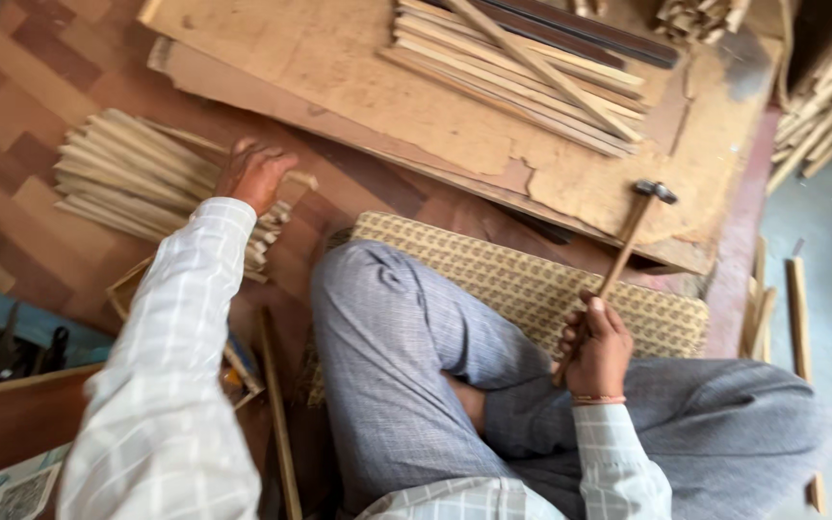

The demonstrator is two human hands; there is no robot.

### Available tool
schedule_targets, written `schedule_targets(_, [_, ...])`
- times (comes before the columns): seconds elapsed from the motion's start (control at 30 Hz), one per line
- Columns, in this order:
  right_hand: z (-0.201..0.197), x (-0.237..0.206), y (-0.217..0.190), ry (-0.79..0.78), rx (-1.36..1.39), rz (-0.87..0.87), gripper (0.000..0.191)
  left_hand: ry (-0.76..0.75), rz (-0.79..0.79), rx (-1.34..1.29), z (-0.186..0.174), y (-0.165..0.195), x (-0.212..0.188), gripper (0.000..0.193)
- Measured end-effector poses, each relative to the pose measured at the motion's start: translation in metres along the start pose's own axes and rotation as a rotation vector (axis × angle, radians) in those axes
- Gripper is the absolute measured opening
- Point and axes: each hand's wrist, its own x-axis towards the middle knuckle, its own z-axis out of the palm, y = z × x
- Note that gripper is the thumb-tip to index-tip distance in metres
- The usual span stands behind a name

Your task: The person sits on a floor mat and repeatedly picks up thin wooden sticks, places them on a workbench, and hammers nails into them. The person handles the sticks one at a time, using a hammer to drive nails into each stick before moving to the next.

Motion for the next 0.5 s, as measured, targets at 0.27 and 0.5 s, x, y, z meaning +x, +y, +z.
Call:
schedule_targets(0.27, [0.004, -0.002, -0.001, -0.014, -0.014, 0.003, 0.030, 0.318, 0.406, -0.201, 0.026, 0.219, 0.123, 0.022])
schedule_targets(0.5, [0.008, -0.016, -0.006, -0.032, -0.031, -0.024, 0.032, 0.300, 0.321, -0.191, 0.079, 0.279, 0.156, 0.021])
